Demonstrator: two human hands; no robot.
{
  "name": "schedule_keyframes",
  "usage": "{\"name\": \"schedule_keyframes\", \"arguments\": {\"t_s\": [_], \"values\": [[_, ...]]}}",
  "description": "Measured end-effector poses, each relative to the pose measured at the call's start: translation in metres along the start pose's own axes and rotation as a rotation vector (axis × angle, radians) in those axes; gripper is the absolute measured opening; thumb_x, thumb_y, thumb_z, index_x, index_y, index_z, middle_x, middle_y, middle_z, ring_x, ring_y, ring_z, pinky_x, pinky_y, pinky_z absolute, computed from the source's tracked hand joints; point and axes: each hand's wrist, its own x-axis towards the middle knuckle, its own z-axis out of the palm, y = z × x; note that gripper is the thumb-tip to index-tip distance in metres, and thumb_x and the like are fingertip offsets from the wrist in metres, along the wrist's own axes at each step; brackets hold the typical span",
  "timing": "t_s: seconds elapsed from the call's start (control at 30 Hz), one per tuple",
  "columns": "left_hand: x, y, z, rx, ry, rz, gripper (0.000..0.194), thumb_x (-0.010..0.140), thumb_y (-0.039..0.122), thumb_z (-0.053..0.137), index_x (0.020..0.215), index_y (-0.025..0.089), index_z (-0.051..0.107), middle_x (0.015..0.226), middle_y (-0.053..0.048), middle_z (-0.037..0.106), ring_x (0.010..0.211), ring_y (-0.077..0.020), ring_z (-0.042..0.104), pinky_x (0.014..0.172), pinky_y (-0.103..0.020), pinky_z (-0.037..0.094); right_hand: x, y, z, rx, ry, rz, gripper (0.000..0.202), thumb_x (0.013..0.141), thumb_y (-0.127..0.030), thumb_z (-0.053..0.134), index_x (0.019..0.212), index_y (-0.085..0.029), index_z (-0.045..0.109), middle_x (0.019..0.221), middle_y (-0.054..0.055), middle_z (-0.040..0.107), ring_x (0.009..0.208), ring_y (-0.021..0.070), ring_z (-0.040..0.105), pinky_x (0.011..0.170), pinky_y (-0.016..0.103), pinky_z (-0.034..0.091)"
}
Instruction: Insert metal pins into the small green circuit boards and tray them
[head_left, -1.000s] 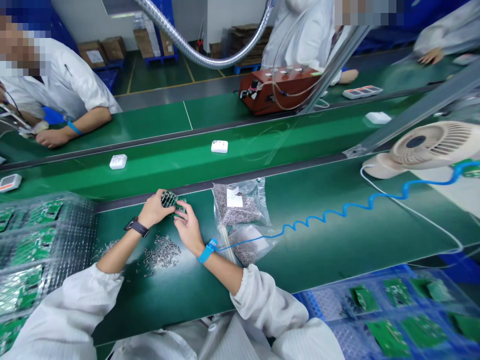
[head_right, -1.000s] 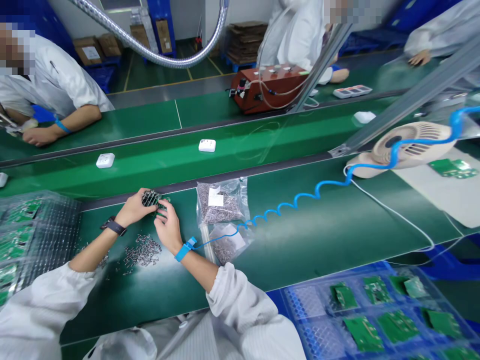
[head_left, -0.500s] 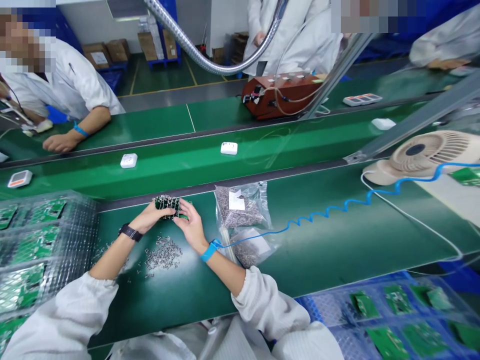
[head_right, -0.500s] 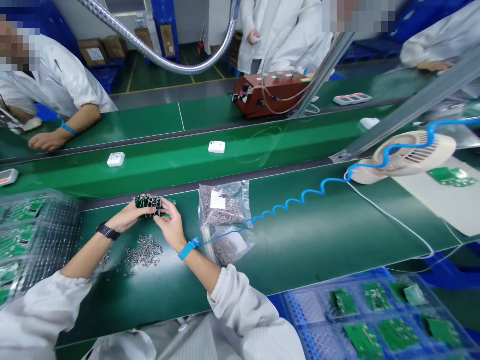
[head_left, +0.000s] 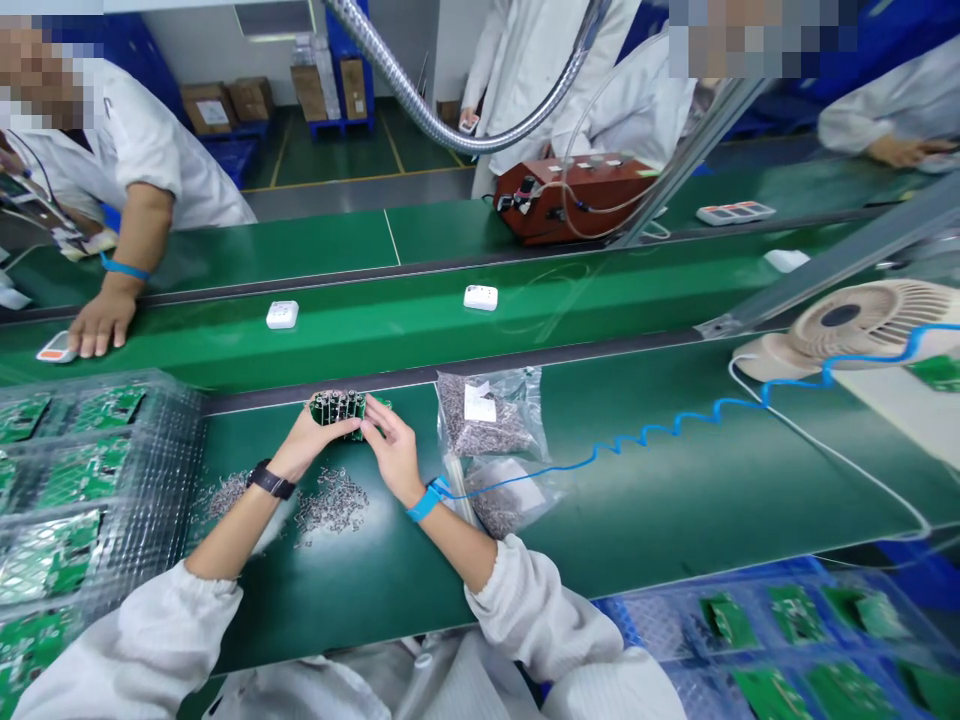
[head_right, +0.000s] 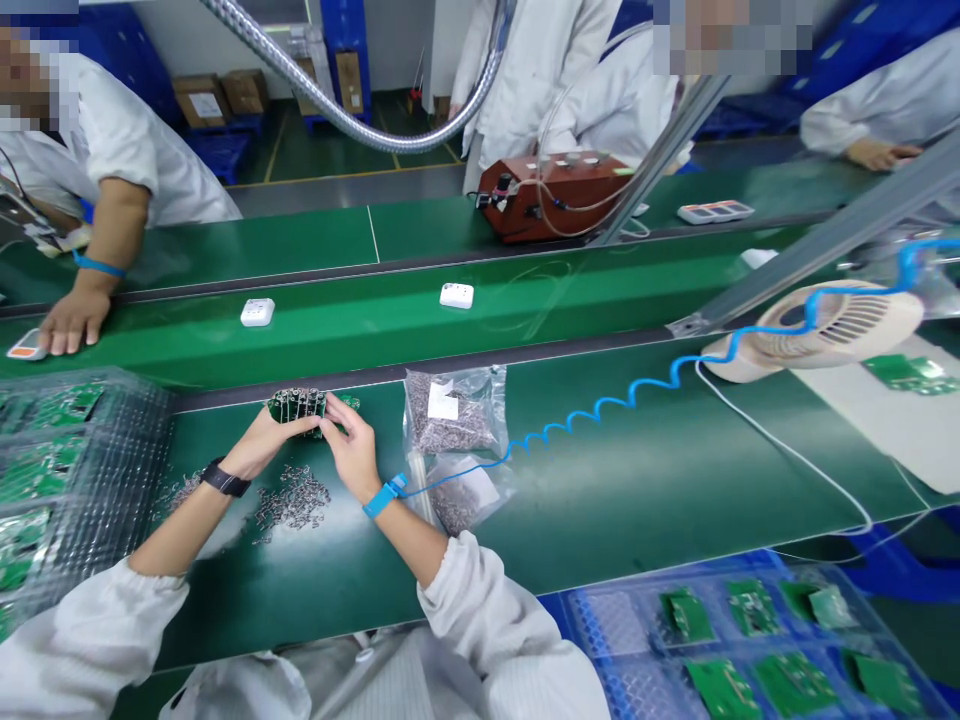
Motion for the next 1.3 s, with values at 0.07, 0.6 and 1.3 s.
{"name": "schedule_keyframes", "arguments": {"t_s": [0.07,0.6,1.3], "values": [[-0.003,-0.002,-0.002,-0.155,-0.007,0.001,0.059,0.068,0.042,0.088,0.119,0.016,0.07,0.127,-0.014,0.072,0.118,-0.0291,0.067,0.104,-0.043,0.051,-0.004,-0.002,0.001,0.055,-0.047,0.046,0.054,0.09,-0.051,0.072,0.138,-0.027,0.067,0.144,0.008,0.065,0.137,0.0299,0.06,0.107,0.049,0.057],[-0.023,-0.01,-0.031,-0.628,0.146,-0.382,0.036,0.057,0.017,0.095,0.087,0.014,0.076,0.106,-0.011,0.076,0.098,-0.0207,0.067,0.086,-0.034,0.057,0.022,-0.016,-0.052,-1.055,-0.209,-0.231,0.07,0.086,-0.026,0.081,0.151,-0.022,0.054,0.155,0.017,0.049,0.151,0.0382,0.033,0.123,0.06,0.032],[0.004,-0.025,-0.015,-0.233,0.174,-0.049,0.085,0.055,0.042,0.096,0.129,0.021,0.059,0.13,-0.014,0.069,0.123,-0.037,0.065,0.102,-0.047,0.054,0.02,0.0,-0.012,-0.046,-0.268,0.025,0.095,0.064,-0.017,0.092,0.148,-0.038,0.052,0.136,0.006,0.052,0.099,0.0156,0.062,0.077,0.027,0.058]]}}
